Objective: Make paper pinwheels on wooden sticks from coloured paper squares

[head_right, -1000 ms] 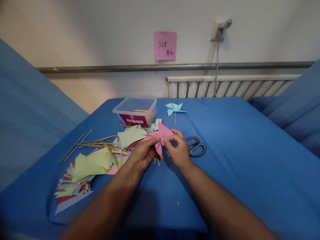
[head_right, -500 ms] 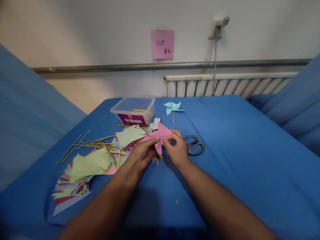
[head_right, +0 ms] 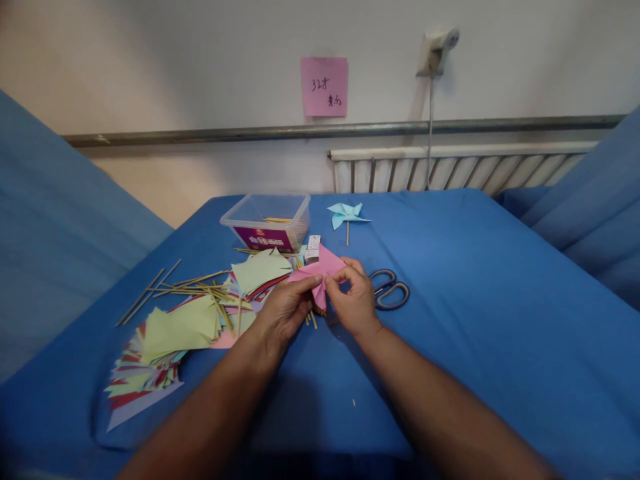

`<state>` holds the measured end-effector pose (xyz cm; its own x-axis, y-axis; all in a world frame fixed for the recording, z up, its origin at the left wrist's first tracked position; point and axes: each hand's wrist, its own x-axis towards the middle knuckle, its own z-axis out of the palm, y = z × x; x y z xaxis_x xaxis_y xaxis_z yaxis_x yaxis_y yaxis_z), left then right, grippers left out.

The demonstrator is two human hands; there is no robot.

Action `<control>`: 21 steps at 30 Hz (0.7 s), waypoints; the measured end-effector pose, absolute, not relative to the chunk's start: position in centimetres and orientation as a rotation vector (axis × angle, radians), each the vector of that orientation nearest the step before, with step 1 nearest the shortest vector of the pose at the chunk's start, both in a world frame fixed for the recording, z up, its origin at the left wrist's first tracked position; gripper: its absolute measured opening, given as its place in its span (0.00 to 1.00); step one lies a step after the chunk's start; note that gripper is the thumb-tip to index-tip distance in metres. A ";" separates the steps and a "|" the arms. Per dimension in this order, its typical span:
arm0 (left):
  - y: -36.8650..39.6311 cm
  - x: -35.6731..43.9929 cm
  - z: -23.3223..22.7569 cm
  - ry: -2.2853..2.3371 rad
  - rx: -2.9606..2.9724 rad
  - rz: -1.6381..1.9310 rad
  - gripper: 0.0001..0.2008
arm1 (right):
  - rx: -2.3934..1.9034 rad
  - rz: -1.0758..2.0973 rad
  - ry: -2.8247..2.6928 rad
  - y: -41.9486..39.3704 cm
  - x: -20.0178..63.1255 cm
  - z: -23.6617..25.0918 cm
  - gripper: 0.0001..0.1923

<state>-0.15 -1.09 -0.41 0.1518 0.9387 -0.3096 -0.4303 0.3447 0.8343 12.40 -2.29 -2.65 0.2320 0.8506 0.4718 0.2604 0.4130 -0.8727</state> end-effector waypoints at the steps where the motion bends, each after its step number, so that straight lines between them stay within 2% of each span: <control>1: -1.1 -0.1 -0.3 0.956 0.652 1.094 0.10 | -1.118 0.553 -1.321 -2.3 12.4 -2.7 0.07; 21: -1.1 -0.1 0.0 0.935 0.614 1.095 0.15 | -1.131 0.559 -1.350 -2.0 12.4 -3.1 0.07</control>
